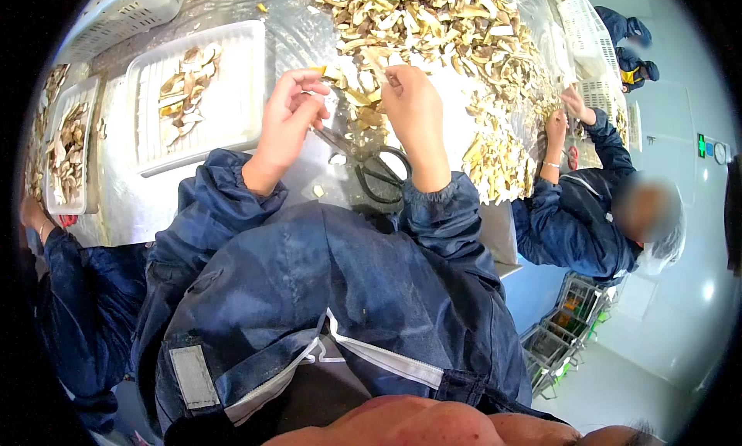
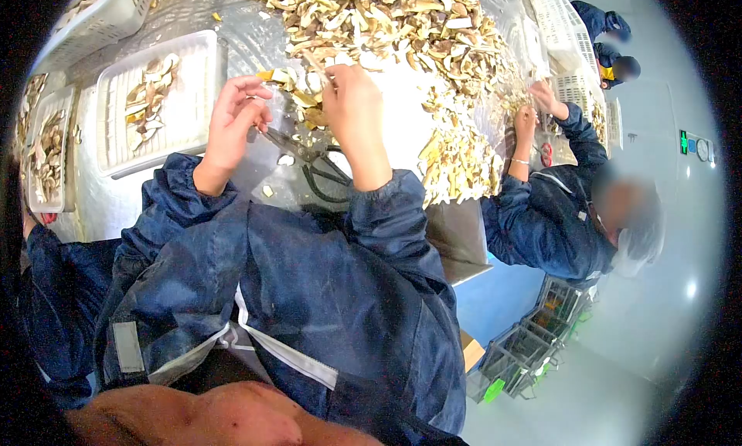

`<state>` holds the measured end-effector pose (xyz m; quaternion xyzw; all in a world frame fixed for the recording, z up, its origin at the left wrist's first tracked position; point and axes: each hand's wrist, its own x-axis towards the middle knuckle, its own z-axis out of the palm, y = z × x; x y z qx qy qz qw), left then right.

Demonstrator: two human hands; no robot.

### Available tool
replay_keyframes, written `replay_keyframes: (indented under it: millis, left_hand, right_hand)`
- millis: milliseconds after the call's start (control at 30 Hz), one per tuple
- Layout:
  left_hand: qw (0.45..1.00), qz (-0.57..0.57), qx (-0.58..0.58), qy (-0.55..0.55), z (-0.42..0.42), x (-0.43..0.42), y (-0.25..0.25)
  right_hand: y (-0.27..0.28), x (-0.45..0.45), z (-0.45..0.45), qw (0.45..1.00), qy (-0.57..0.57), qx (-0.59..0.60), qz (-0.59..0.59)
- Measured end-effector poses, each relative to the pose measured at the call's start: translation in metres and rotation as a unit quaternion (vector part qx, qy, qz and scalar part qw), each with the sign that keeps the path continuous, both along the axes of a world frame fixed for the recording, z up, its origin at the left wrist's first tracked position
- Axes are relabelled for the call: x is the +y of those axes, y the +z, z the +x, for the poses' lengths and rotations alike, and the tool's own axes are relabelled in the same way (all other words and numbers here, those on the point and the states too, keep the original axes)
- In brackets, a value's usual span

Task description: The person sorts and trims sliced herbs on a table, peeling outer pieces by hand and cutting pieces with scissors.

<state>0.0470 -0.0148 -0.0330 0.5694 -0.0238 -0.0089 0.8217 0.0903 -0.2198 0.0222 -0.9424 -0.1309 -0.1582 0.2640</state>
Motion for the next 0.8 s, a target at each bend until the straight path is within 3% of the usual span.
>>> replay_keyframes:
  millis: [67, 200, 300, 333, 433, 533, 567, 633, 733, 800]
  left_hand:
    - [0.997, -0.051, 0.048, -0.025, 0.001, 0.001, 0.007]
    - [0.96, -0.242, 0.136, -0.048, 0.002, -0.004, 0.017]
    - [0.943, -0.26, 0.179, -0.108, 0.004, 0.006, 0.008]
    - [0.94, -0.269, 0.172, -0.117, 0.005, 0.012, 0.002]
    - [0.958, -0.21, 0.147, -0.129, 0.005, 0.016, -0.001]
    - [0.968, -0.176, 0.154, -0.087, 0.003, 0.009, 0.011]
    - [0.969, -0.178, 0.149, -0.083, 0.003, 0.009, 0.008]
    - [0.97, -0.183, 0.14, -0.076, 0.004, 0.007, 0.005]
    - [0.972, -0.173, 0.136, -0.084, 0.002, 0.003, 0.013]
    - [0.963, -0.197, 0.138, -0.117, 0.002, 0.001, 0.01]
  right_hand:
    - [0.01, 0.013, -0.009, 1.0, 0.015, 0.004, 0.005]
    - [0.028, 0.035, -0.028, 0.953, 0.126, 0.162, 0.224]
    - [0.01, 0.022, -0.014, 0.993, 0.07, 0.067, 0.073]
    - [-0.001, 0.015, -0.007, 0.998, 0.027, 0.042, -0.049]
    - [-0.018, 0.01, -0.007, 0.994, 0.053, 0.001, -0.095]
    - [-0.017, 0.012, -0.009, 0.997, 0.074, 0.03, 0.004]
    - [-0.013, 0.011, -0.011, 0.986, 0.059, 0.124, 0.092]
    - [-0.004, 0.009, -0.015, 0.916, 0.028, 0.304, 0.261]
    - [0.001, 0.005, -0.018, 0.836, 0.065, 0.381, 0.389]
    - [0.002, 0.009, -0.021, 0.814, 0.07, 0.396, 0.42]
